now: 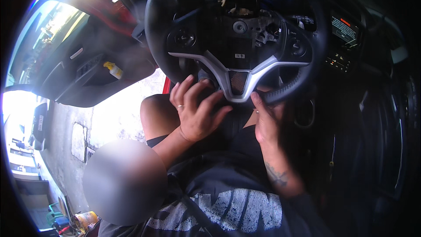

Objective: The person removes the steering wheel center cap, uses a screwdriver to loosen and tighten the central bolt, and reattaches the center cap. The person then exits the vehicle.

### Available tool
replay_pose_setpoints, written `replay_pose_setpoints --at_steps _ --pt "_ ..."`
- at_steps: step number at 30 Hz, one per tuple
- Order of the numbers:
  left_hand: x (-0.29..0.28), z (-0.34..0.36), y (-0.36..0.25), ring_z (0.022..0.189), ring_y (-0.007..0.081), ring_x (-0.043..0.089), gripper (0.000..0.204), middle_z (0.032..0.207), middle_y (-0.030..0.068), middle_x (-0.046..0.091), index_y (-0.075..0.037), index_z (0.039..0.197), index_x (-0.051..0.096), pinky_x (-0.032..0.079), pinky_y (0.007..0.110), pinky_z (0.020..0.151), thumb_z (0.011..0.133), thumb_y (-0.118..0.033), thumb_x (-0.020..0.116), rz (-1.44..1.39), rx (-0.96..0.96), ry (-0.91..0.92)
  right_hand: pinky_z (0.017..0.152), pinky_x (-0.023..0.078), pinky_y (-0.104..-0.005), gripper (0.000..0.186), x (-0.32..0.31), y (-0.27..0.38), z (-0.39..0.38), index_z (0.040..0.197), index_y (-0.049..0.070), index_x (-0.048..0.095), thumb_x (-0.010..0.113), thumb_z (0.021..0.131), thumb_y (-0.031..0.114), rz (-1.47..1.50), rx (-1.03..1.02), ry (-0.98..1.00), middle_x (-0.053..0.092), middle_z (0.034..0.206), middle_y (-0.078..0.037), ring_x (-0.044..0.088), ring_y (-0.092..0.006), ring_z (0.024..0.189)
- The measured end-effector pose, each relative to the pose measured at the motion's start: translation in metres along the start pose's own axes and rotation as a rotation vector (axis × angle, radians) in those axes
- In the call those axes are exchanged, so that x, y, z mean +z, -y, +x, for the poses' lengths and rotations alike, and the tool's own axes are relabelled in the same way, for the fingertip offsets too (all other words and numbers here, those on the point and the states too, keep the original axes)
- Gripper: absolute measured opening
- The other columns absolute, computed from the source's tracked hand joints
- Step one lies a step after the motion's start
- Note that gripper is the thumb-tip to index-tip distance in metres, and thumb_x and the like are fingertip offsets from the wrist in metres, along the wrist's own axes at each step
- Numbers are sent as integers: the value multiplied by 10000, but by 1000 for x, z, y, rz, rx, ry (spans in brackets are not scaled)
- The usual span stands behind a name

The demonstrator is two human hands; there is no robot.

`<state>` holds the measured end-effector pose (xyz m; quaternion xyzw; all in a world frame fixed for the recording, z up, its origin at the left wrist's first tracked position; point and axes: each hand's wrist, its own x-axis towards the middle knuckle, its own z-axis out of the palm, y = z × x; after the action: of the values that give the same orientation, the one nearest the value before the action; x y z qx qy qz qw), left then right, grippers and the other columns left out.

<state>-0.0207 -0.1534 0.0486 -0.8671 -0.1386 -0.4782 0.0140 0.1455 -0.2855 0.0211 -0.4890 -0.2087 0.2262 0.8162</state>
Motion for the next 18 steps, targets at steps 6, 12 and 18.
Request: replay_pose_setpoints --at_steps 6,12,18 --pt "14 -37 0 1117 155 603 585 1203 80 604 -33 1313 484 504 346 975 918 -186 887 -979 -1157 134 874 555 -264 573 11 -7 -11 1493 24 475 754 993 27 117 176 34 683 1242 -40 675 -111 1064" --pt "32 -6 -20 1182 201 674 563 1311 114 658 -22 1484 466 553 360 1019 996 -19 748 -1455 -1223 30 876 545 -311 446 18 -14 -17 1466 91 548 686 1043 68 150 163 23 698 1220 -31 681 -133 1103" --pt "49 -9 -29 1105 209 725 407 1236 118 700 -16 1366 538 605 390 969 1004 22 722 -1383 -1197 -132 798 530 -261 365 25 -25 -19 1391 98 601 691 1040 58 147 101 -88 699 1189 -20 672 -111 1047"
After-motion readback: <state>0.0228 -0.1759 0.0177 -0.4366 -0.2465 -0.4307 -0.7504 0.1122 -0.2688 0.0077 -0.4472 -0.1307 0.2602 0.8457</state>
